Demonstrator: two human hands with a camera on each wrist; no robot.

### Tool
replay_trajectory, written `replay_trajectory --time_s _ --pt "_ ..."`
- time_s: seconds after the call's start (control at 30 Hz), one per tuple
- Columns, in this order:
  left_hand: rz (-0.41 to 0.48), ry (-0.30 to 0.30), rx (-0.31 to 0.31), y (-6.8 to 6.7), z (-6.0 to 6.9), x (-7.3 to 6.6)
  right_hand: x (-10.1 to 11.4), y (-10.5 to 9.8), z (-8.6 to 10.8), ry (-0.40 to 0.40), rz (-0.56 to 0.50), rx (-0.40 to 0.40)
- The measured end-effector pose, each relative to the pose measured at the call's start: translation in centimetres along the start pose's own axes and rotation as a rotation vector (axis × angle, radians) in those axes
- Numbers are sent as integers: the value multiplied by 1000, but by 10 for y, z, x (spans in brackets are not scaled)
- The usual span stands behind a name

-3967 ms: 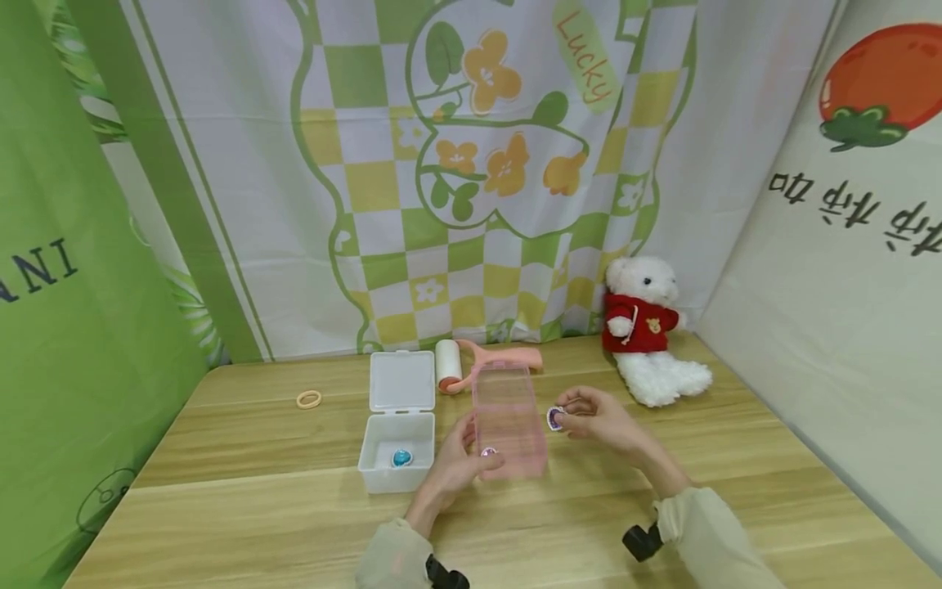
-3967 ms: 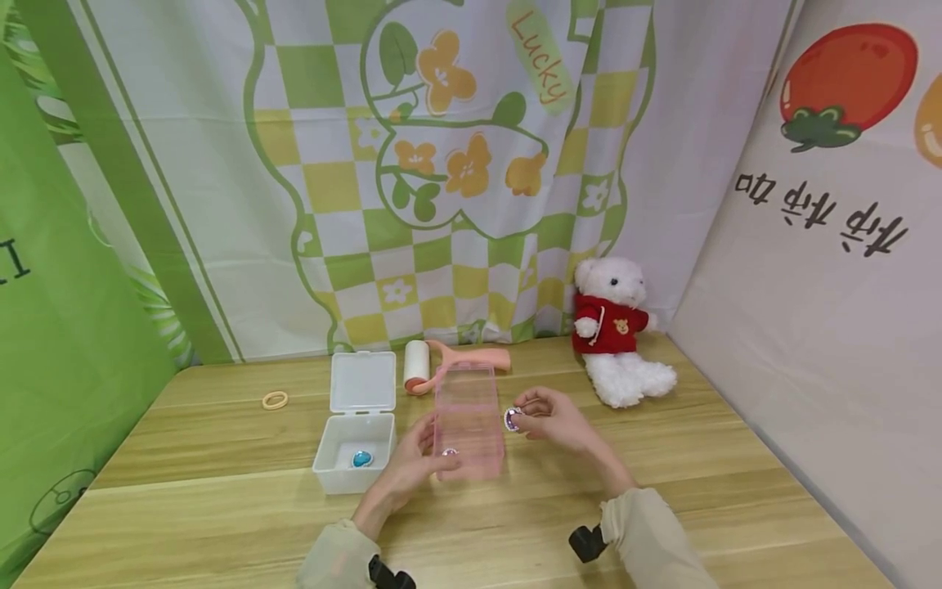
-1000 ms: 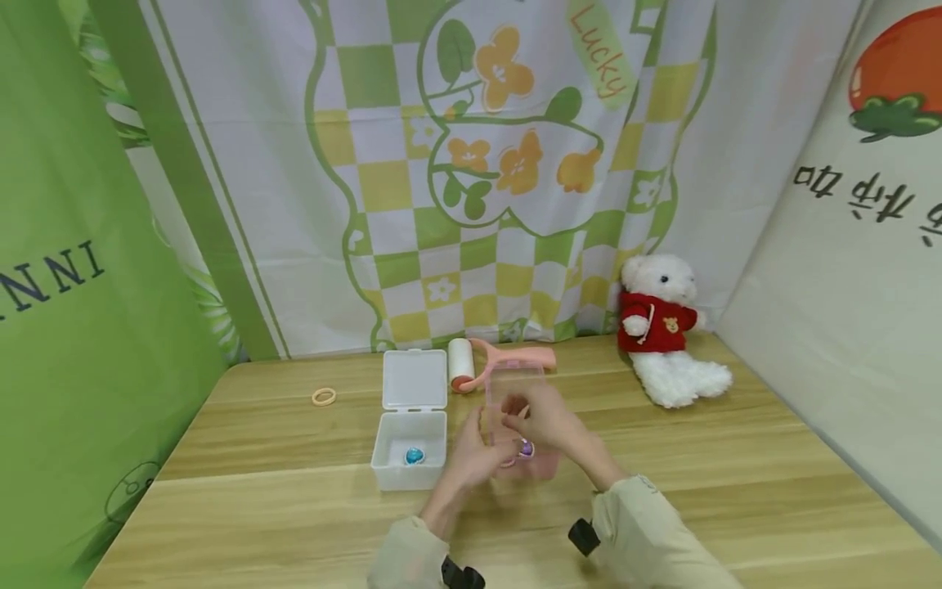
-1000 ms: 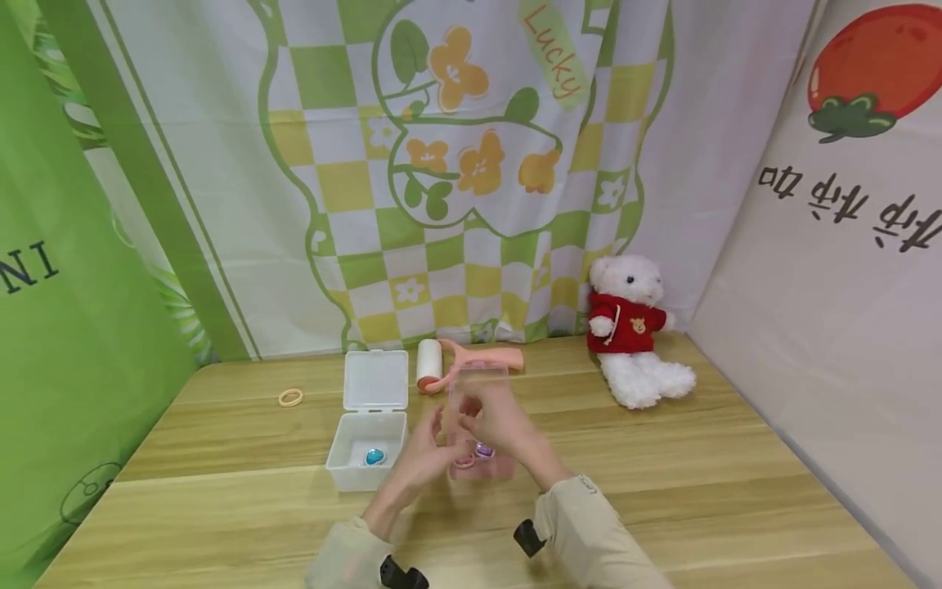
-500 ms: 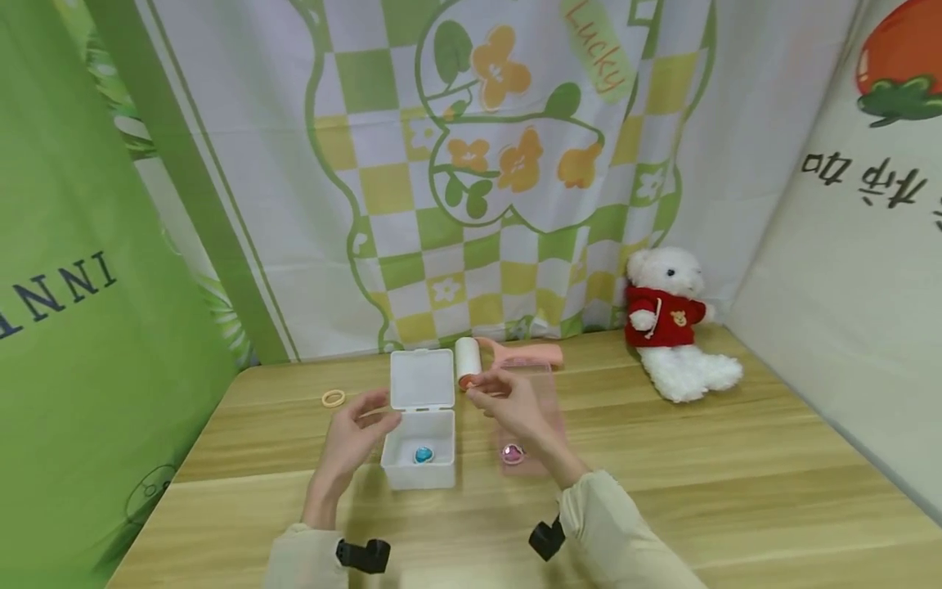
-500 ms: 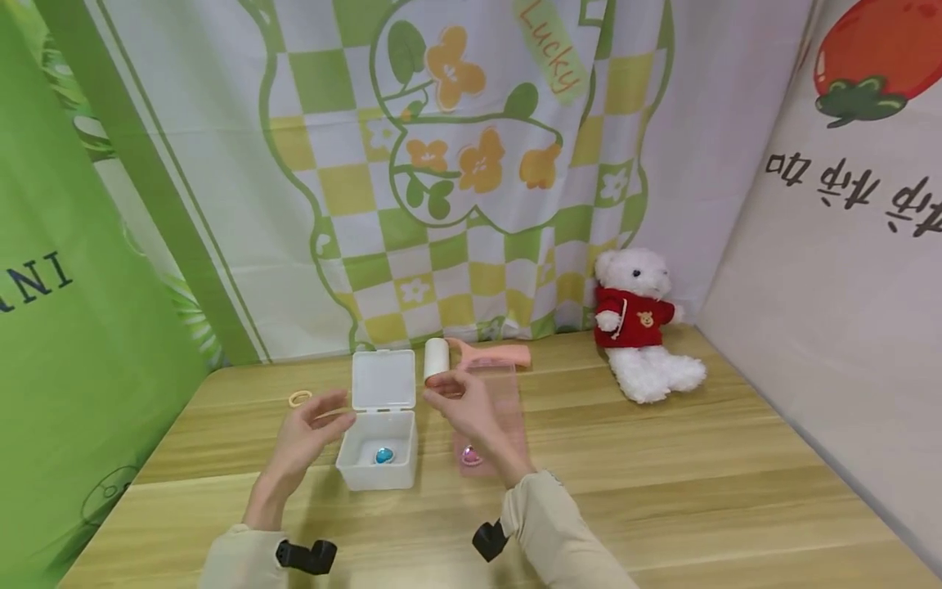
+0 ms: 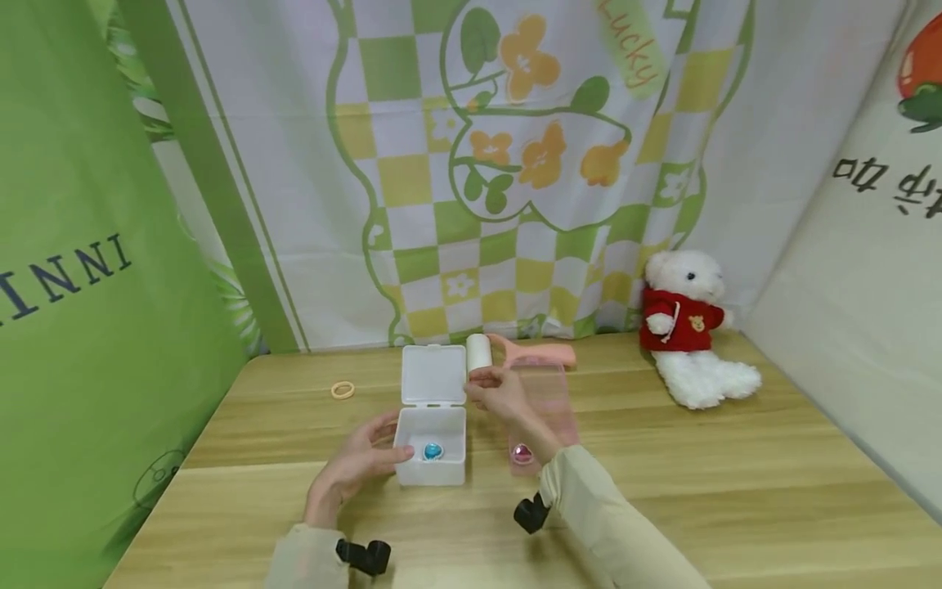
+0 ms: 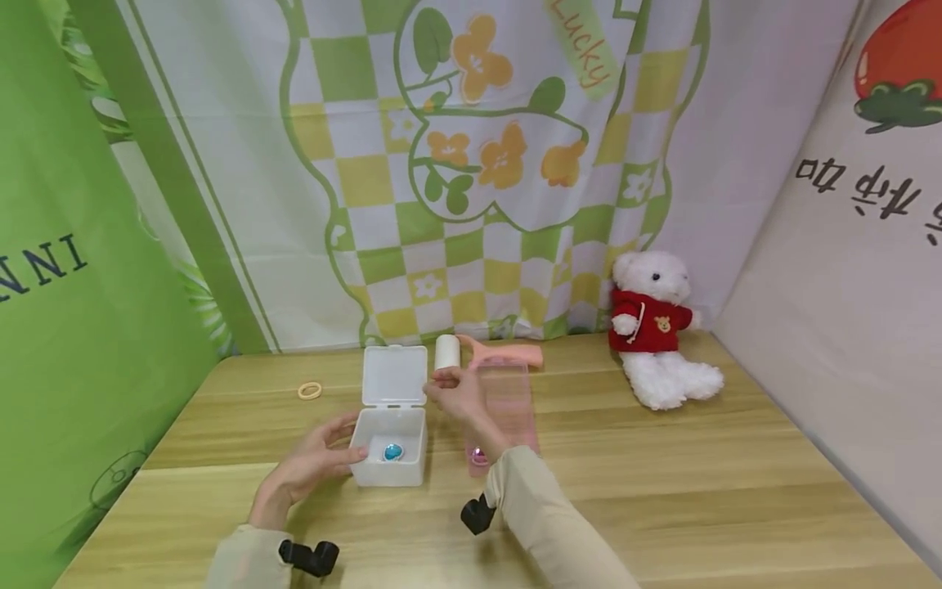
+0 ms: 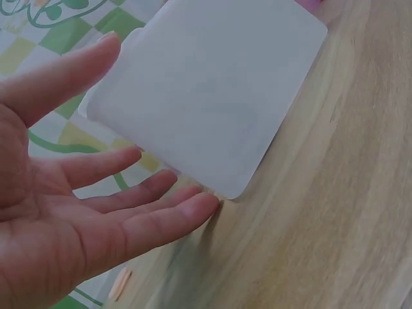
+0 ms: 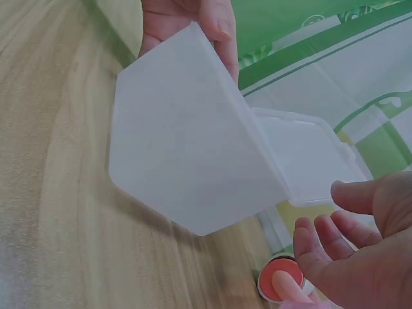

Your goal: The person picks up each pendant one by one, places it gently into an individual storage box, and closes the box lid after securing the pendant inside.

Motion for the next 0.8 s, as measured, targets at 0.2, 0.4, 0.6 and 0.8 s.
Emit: replay_trajectory --time_s 0.2,0.4,0.6,0.8 --pt "38 13 68 4 -1 -1 0 1 -7 26 7 -43" --pt "58 19 105 6 -3 -2 0 1 -9 15 22 -74" --pt "63 12 77 5 -2 -1 3 2 -6 -10 68 -77" --pt "71 -4 25 3 -1 2 9 3 5 -62 157 -42"
Point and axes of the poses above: each hand's wrist, its own z-axis away from the middle knuckle, its own y-axis out of the palm, x = y × z, the point moved 5 cm from there along -z, towards the middle knuckle, and after that the axes turned 8 degrees about x, right-handed, at the moved point
